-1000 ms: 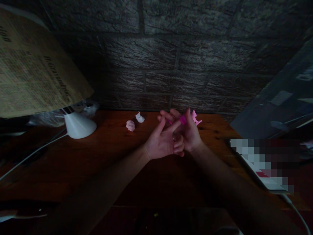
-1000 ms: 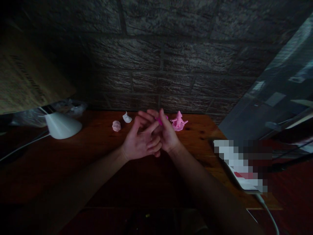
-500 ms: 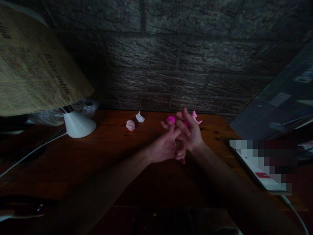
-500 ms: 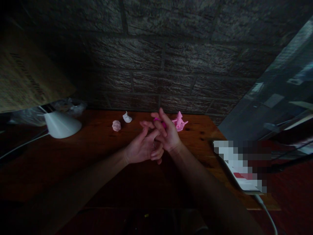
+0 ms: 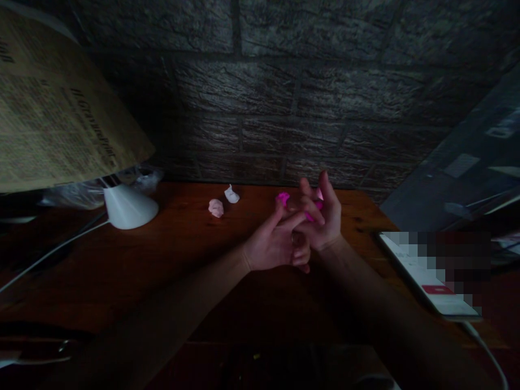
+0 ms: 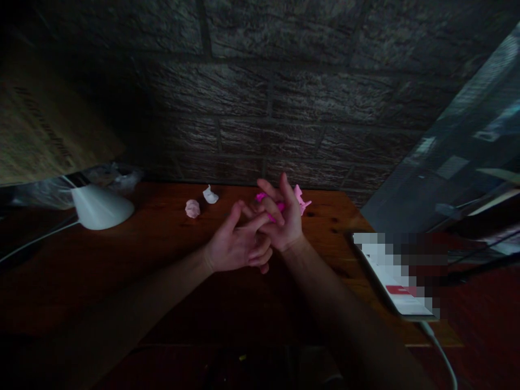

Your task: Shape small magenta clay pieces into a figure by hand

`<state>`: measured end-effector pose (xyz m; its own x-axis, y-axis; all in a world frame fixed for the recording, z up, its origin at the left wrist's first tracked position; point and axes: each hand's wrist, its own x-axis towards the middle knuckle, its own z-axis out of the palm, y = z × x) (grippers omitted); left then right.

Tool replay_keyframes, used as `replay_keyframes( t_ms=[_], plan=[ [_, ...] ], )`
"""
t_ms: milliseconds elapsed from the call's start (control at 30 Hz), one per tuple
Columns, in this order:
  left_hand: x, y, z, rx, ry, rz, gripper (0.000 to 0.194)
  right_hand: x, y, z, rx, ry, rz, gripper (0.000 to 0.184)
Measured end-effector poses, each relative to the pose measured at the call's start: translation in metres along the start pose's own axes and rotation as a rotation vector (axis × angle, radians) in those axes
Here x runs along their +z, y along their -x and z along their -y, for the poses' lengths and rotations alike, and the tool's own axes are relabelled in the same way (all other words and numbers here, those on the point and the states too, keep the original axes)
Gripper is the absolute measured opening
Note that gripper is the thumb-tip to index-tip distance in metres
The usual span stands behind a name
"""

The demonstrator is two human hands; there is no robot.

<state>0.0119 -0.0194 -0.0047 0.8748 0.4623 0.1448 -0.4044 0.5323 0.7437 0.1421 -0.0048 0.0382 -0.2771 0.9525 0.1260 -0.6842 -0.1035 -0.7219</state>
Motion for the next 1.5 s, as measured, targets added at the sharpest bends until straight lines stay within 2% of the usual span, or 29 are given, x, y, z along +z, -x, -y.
replay_keyframes(
  t_ms=[167, 367, 500, 633, 800, 900, 1033, 1100, 1167, 1267, 1333, 1400, 1500],
  plan=[
    [-0.002, 0.0, 0.001, 0.001, -0.018, -0.002, 0.089, -0.004, -0.003, -0.003, -0.001, 0.065, 0.016, 0.048],
    [-0.001, -0.001, -0.006, 0.063, -0.025, -0.037, 0.093, 0.006, -0.004, -0.003, -0.032, -0.017, -0.067, 0.04],
    [-0.005, -0.003, 0.0, 0.074, -0.295, -0.056, 0.094, 0.003, -0.002, -0.001, -0.008, -0.018, -0.065, 0.04],
    [-0.005, -0.001, 0.002, 0.101, -0.636, -0.118, 0.078, -0.002, -0.001, -0.001, -0.015, 0.035, -0.012, 0.04],
    [-0.004, 0.002, 0.003, 0.142, -0.888, -0.203, 0.065, -0.008, -0.006, -0.004, -0.001, 0.058, 0.003, 0.038],
    [-0.006, 0.004, 0.006, 0.226, -0.996, -0.288, 0.068, -0.011, -0.009, -0.006, 0.021, 0.074, 0.007, 0.04],
    [-0.006, 0.003, 0.006, 0.299, -0.898, -0.367, 0.073, -0.011, -0.012, -0.008, 0.041, 0.055, -0.002, 0.045],
    [-0.004, 0.002, 0.002, 0.277, -0.766, -0.345, 0.075, -0.011, -0.013, -0.006, 0.029, 0.02, 0.009, 0.052],
    [-0.001, 0.001, -0.004, 0.206, -0.572, -0.261, 0.08, -0.012, -0.014, -0.004, -0.014, -0.012, 0.017, 0.055],
    [0.002, 0.002, -0.011, 0.092, -0.209, -0.118, 0.084, -0.015, -0.014, 0.0, -0.095, -0.051, -0.006, 0.046],
    [0.003, 0.003, -0.012, 0.052, -0.053, -0.052, 0.085, -0.017, -0.012, 0.002, -0.109, -0.068, -0.01, 0.041],
    [0.002, 0.003, -0.009, 0.028, -0.016, -0.01, 0.084, -0.017, -0.01, 0.003, -0.091, -0.065, 0.02, 0.042],
    [-0.002, 0.002, -0.002, -0.006, -0.132, 0.005, 0.079, -0.017, -0.005, 0.003, -0.062, -0.042, 0.082, 0.052]
  ],
)
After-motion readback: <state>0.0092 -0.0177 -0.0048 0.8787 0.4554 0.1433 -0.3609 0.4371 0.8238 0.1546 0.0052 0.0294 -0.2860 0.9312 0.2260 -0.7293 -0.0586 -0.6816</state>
